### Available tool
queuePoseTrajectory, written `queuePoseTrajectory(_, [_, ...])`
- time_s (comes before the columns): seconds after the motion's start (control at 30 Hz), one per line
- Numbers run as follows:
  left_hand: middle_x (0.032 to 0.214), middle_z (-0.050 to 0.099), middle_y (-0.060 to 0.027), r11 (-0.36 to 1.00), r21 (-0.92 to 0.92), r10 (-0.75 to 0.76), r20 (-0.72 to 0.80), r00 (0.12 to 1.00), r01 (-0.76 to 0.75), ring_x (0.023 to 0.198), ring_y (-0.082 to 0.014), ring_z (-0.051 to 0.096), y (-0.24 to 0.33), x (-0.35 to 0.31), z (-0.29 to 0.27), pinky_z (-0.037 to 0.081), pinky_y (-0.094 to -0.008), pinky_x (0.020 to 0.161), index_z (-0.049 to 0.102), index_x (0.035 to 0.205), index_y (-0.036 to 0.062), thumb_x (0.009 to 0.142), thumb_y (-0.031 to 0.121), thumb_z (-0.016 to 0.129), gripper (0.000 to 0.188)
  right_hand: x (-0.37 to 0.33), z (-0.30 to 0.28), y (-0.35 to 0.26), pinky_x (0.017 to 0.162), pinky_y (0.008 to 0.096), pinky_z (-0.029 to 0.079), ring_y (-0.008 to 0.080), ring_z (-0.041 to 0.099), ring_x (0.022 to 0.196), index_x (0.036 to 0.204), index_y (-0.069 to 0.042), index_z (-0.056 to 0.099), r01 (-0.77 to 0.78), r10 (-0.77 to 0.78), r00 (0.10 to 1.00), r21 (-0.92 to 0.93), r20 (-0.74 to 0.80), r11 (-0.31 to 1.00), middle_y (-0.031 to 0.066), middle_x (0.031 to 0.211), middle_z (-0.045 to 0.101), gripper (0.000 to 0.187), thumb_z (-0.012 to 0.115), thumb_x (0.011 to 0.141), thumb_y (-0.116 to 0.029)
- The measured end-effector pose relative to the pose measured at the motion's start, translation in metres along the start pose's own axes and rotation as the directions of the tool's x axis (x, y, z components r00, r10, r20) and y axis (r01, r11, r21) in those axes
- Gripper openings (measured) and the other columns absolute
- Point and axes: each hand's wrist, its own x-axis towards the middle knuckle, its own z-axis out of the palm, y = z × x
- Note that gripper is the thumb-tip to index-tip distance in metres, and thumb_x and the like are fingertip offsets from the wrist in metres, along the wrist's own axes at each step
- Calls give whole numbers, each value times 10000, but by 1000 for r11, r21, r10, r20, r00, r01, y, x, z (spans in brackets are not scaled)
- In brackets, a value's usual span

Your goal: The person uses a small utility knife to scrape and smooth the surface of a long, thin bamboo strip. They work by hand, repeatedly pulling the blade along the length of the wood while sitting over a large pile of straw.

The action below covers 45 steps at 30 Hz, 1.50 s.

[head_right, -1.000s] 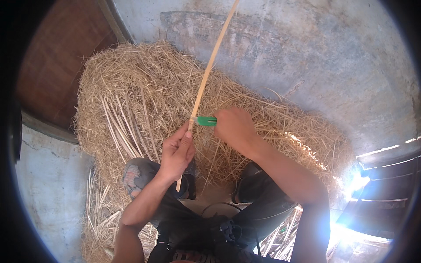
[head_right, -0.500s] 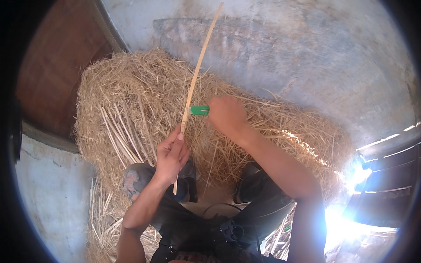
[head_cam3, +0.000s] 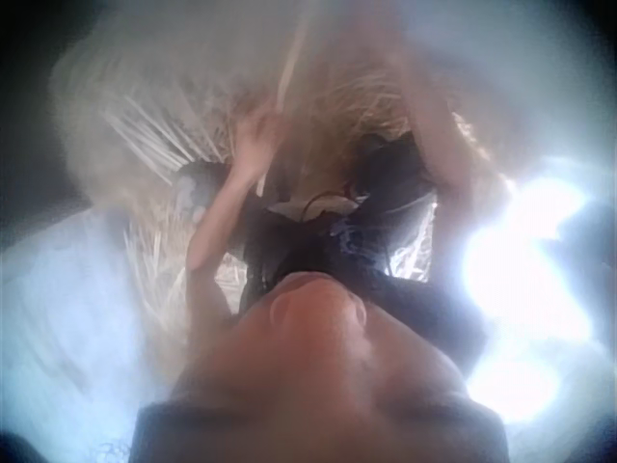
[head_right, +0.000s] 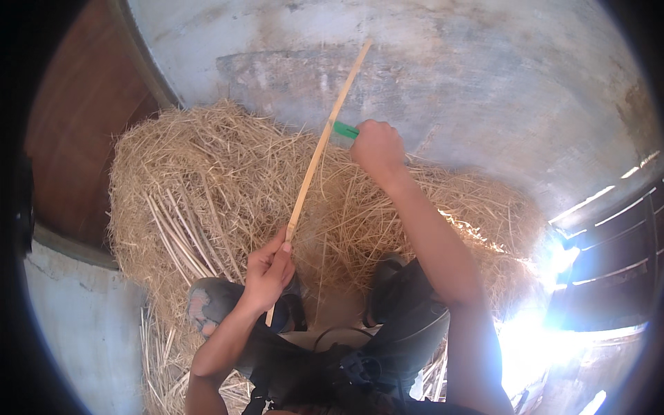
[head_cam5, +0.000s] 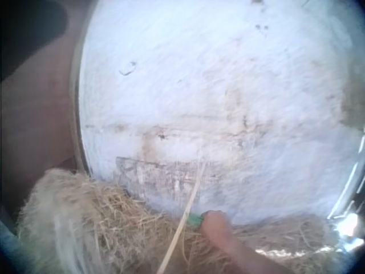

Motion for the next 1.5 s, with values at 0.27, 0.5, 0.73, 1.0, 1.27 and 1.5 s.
queuePoseTrajectory(0.27, [648,422,63,982,186,-43,142,989,17,534,-26,397,-20,-19,-12,333,-213,480,516,1472,20,1076,147,532,415,36,-28,105,798,494,580,435,716,903,914,-19,749,-409,398,890,-6,-221,912,254,919,731,179,639,809,-113])
queuePoseTrajectory(0.5, [639,418,69,957,279,-159,266,951,82,532,-19,380,-17,-37,-44,317,-213,480,529,1461,23,1074,150,545,408,19,-44,218,857,503,570,439,709,983,970,28,731,-599,577,759,25,-302,800,282,1007,726,253,649,815,-154])
queuePoseTrajectory(0.73, [613,341,85,981,-81,-159,176,971,176,460,-33,301,-1,-21,-41,260,-222,421,507,1455,-3,1096,181,486,404,15,-37,199,805,490,567,419,710,914,896,-9,733,-410,392,896,-53,-210,910,249,936,736,260,669,789,-237])
queuePoseTrajectory(1.0, [569,290,67,957,-238,-150,77,986,164,419,-45,254,6,1,-32,229,-217,394,512,1435,-7,1108,278,436,441,-38,-39,3,571,334,469,173,592,602,1205,-100,627,-30,-10,995,409,94,912,102,715,624,367,741,856,-115])
queuePoseTrajectory(1.27, [566,298,52,953,-248,-165,68,984,177,401,-54,281,2,7,-31,230,-220,375,526,1415,14,1102,307,451,434,-87,4,-39,524,373,501,243,597,481,1545,-308,449,562,-628,753,302,199,770,61,585,610,875,713,738,-98])
queuePoseTrajectory(1.5, [570,308,54,932,-283,-226,33,974,226,405,-58,268,5,6,-39,215,-231,378,565,1345,28,1105,310,451,387,-96,8,-48,502,386,476,272,600,502,1546,-324,449,622,-696,668,316,263,716,70,604,598,898,708,710,-120])
